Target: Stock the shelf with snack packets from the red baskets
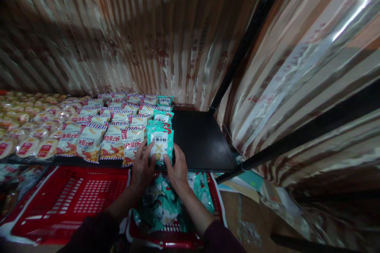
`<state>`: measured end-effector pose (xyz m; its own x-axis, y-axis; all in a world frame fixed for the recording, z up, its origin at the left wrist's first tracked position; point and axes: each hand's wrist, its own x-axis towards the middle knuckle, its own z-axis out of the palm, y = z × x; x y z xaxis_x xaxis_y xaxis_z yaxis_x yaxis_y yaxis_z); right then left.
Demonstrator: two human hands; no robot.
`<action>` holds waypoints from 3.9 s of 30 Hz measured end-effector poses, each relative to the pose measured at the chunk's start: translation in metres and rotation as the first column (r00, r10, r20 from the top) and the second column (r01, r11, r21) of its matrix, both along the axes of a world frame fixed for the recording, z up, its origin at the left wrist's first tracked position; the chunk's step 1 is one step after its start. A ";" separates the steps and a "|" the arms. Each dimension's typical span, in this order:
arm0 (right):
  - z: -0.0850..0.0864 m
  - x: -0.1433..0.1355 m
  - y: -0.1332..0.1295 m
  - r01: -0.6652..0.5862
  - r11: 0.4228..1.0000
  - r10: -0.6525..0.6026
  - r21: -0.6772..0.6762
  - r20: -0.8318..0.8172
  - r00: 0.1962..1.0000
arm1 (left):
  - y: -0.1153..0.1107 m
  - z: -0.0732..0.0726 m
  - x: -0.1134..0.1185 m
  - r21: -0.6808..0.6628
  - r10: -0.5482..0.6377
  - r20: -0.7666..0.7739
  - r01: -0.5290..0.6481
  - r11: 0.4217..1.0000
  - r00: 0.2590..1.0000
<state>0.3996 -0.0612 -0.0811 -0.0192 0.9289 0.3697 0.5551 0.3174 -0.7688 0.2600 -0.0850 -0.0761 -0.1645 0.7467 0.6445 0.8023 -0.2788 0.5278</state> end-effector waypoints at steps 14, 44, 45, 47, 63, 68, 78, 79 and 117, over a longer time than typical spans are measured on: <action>0.004 -0.007 0.002 -0.030 0.992 0.022 -0.123 -0.066 0.998 | 0.000 0.001 0.006 0.061 0.036 -0.063 -0.032 0.998 0.997; 0.003 -0.011 0.002 -0.021 0.993 0.005 -0.118 -0.138 0.990 | -0.007 -0.004 0.005 0.042 -0.002 -0.124 0.007 0.999 0.992; 0.003 -0.010 0.002 -0.021 0.993 0.005 -0.117 -0.134 0.991 | -0.008 -0.004 0.005 0.043 0.003 -0.128 0.003 0.999 0.992; 0.003 -0.009 0.001 -0.021 0.992 0.006 -0.123 -0.126 0.992 | -0.010 -0.005 0.004 0.051 0.009 -0.134 -0.002 0.999 0.991; 0.001 -0.004 0.004 -0.079 0.996 0.079 0.043 0.001 0.997 | -0.014 -0.006 0.007 0.017 0.012 -0.177 -0.009 1.000 0.984; 0.003 -0.006 0.007 -0.047 0.999 0.046 0.000 0.052 0.998 | -0.011 -0.008 0.007 -0.012 0.034 -0.223 -0.038 0.999 0.974; 0.005 -0.006 0.005 0.002 0.997 0.006 -0.084 0.099 0.995 | -0.012 -0.008 0.008 -0.027 0.052 -0.289 -0.062 0.998 0.956; 0.005 -0.006 0.004 0.007 0.997 0.001 -0.075 0.095 0.995 | -0.013 -0.008 0.008 -0.023 0.059 -0.300 -0.069 0.997 0.952; -0.009 0.064 -0.049 -0.192 0.938 0.312 -0.289 0.461 0.831 | -0.066 -0.070 0.012 -0.839 -0.744 -0.072 0.363 0.405 0.664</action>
